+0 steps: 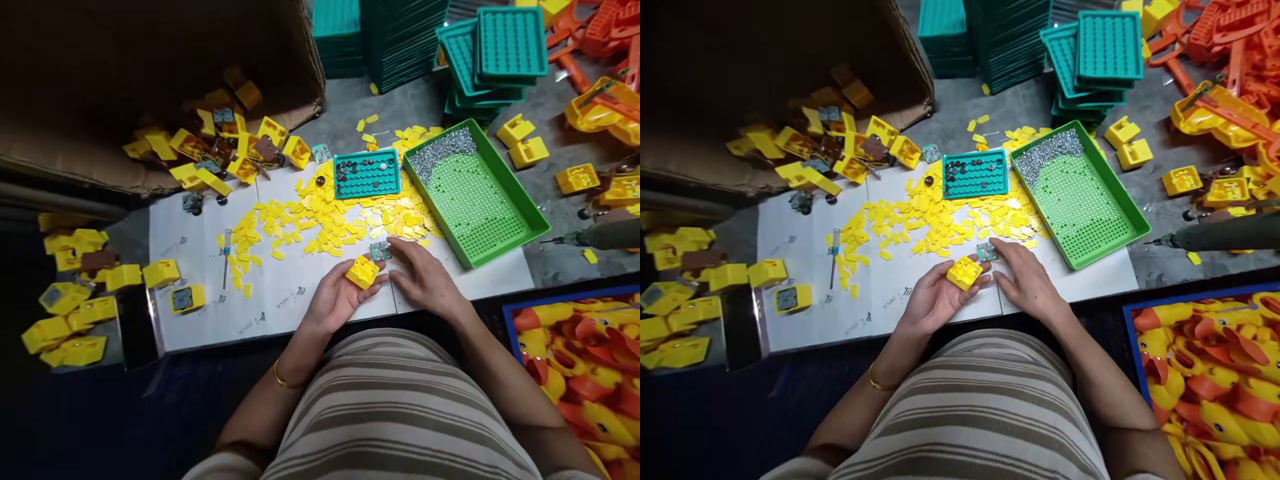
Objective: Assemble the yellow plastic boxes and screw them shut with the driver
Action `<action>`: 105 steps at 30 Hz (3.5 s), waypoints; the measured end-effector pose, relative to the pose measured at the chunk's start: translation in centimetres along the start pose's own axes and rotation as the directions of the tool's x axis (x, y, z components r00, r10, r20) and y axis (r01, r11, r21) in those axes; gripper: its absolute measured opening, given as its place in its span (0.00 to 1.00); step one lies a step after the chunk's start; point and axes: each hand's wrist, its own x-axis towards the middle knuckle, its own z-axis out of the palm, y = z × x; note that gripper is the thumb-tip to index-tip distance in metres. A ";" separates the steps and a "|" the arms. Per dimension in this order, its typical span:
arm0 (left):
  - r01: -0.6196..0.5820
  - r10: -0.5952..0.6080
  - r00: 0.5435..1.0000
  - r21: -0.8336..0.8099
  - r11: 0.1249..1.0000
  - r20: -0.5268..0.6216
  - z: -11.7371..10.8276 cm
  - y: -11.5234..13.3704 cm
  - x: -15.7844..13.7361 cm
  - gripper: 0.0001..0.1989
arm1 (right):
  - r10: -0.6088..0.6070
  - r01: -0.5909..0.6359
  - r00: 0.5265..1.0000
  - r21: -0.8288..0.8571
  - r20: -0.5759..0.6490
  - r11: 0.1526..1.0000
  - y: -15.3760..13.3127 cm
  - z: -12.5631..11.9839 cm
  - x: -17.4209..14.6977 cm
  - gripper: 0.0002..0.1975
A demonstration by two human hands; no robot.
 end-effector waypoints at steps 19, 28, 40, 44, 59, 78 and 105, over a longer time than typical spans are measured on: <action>0.000 0.001 1.000 0.146 0.989 -0.007 0.0 0.2 0.2 0.22 | 0.237 -0.249 0.965 -0.112 -0.112 0.962 1.0 -1.9 -1.7 0.07; 0.039 -0.041 0.999 0.077 0.996 0.026 -0.2 0.0 0.2 0.26 | 0.167 -0.184 0.979 -0.156 -0.115 0.971 0.9 -2.3 -2.8 0.08; 0.031 -0.036 0.995 0.056 0.998 0.097 -0.8 -0.2 0.3 0.22 | 0.232 -0.196 0.971 -0.358 0.061 0.913 0.7 -3.5 -2.0 0.09; 0.037 -0.043 0.996 0.074 0.997 0.078 -1.0 -0.5 0.4 0.22 | 0.252 -0.221 0.966 -0.340 0.049 0.914 0.7 -3.6 -1.6 0.08; -0.201 0.147 0.967 0.272 0.941 0.208 -1.0 -1.5 0.6 0.26 | 0.371 -0.407 0.913 0.454 0.169 0.793 -3.2 -1.4 0.0 0.10; -0.174 0.045 0.942 0.369 0.913 0.334 -1.5 -1.3 1.1 0.28 | 0.039 0.191 0.868 -0.405 0.495 0.894 -5.1 -4.3 2.3 0.04; -0.062 -0.051 0.979 0.521 0.852 0.199 -0.3 -1.2 -0.2 0.21 | 0.373 -0.459 0.887 0.443 0.272 0.770 -1.0 -1.9 1.1 0.27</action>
